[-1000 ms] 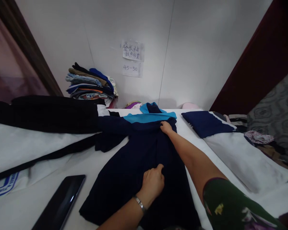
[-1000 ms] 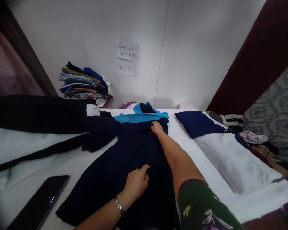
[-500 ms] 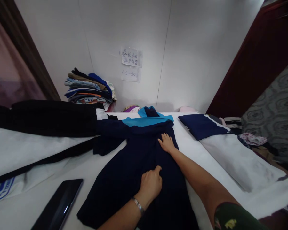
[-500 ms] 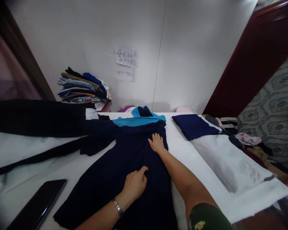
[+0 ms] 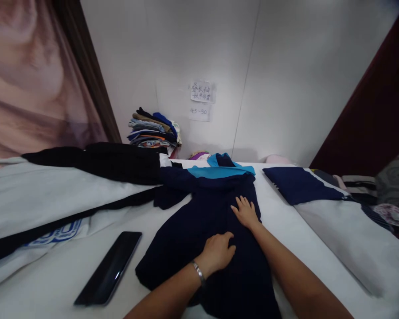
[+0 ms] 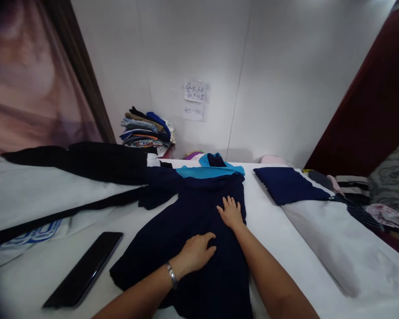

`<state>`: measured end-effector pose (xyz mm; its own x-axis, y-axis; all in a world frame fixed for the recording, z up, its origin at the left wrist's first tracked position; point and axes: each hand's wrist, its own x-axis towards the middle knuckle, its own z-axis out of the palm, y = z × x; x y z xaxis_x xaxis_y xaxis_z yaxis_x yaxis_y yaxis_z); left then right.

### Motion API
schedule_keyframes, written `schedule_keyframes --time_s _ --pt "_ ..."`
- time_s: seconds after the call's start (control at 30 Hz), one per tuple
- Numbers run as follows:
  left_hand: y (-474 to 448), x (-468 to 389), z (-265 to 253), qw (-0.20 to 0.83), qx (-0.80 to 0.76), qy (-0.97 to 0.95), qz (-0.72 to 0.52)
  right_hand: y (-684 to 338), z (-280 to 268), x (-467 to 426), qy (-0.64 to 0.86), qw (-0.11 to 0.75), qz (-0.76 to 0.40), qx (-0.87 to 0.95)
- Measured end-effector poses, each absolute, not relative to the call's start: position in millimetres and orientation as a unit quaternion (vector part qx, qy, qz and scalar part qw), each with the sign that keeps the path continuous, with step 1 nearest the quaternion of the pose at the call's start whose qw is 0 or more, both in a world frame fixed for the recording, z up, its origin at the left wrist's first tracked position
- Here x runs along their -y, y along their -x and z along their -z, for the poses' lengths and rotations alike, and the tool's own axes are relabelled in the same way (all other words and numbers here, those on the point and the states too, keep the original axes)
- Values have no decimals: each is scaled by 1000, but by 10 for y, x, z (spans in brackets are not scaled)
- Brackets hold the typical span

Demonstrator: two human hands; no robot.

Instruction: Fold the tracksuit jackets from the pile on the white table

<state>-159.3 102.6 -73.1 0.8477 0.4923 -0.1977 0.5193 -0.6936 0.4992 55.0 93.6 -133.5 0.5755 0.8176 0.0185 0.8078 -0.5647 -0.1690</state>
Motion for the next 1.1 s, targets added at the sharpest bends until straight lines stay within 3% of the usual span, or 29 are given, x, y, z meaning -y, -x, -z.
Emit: schedule_keyframes --time_s 0.13,0.33,0.43,0.77,1.1 --pt "1674 -1515 411 254 -318 -913 -11 -558 1327 -951 883 75 -27 462" --pt "1809 -2812 -72 34 -497 -846 -187 -538 1331 -940 881 84 -21 466" --pt "1874 -3280 -148 -17 -549 -815 -186 -517 1312 -941 881 91 -22 464" --pt "1758 -3731 -370 37 -572 -813 -102 -487 1214 -944 875 133 -34 463" --pt "1867 -3219 -1661 -24 -462 -778 -424 -494 1170 -938 872 143 -53 464"
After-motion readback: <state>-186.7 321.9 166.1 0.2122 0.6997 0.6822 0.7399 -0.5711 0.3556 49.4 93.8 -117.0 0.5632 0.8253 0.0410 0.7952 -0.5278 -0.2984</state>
